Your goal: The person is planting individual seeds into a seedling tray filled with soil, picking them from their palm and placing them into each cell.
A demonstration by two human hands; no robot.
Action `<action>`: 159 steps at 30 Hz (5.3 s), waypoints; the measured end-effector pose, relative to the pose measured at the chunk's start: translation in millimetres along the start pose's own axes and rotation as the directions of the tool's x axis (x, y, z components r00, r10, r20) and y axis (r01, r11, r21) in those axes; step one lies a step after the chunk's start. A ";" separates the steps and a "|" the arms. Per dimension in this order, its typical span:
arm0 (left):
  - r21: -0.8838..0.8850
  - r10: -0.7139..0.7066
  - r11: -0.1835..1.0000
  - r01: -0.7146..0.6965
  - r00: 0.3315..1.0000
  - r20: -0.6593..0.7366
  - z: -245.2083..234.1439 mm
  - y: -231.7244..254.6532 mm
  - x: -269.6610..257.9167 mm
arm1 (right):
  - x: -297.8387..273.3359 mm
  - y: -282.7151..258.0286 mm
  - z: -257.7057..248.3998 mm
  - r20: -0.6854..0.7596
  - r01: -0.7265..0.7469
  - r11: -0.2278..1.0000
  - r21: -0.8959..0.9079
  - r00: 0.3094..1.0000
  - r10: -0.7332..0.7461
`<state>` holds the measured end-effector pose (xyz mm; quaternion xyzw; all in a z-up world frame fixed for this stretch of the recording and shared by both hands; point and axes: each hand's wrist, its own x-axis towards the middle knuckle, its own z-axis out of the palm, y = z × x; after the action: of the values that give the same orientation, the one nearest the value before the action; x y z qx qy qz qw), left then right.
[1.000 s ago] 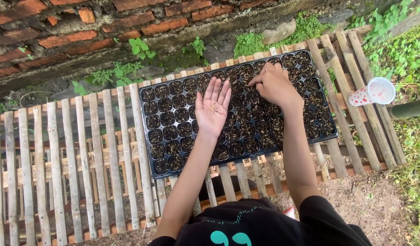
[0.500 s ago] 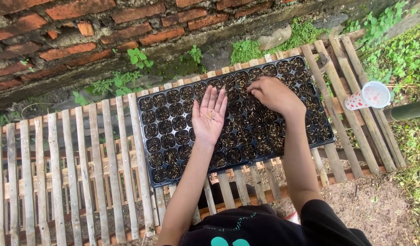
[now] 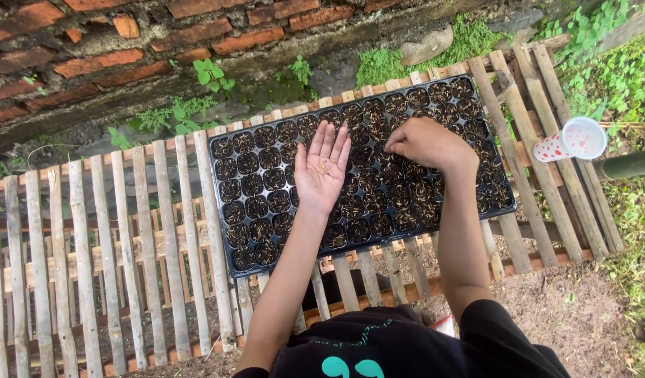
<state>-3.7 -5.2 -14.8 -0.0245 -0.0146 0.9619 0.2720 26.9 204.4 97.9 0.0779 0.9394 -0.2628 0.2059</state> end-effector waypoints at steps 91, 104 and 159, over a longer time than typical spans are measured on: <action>-0.062 -0.062 0.996 0.062 0.998 -0.007 -8.2 3.9 -4.1 | -71.5 55.5 80.4 0.231 -0.032 0.994 -0.101 0.971 0.055; -0.034 -0.072 0.997 0.075 0.994 0.078 10.8 -3.1 -7.8 | -72.2 -44.5 42.2 -0.298 0.371 0.928 -0.028 0.883 -0.362; 0.109 -0.097 0.991 0.073 0.966 0.238 9.8 -4.9 -10.3 | -26.4 -72.5 105.0 -0.492 0.301 0.943 -0.145 0.804 -0.333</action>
<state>7.1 -6.6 -4.4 0.1077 -0.0011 0.9446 0.3101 68.6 86.6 61.1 -0.0194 0.9671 -0.2352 -0.0946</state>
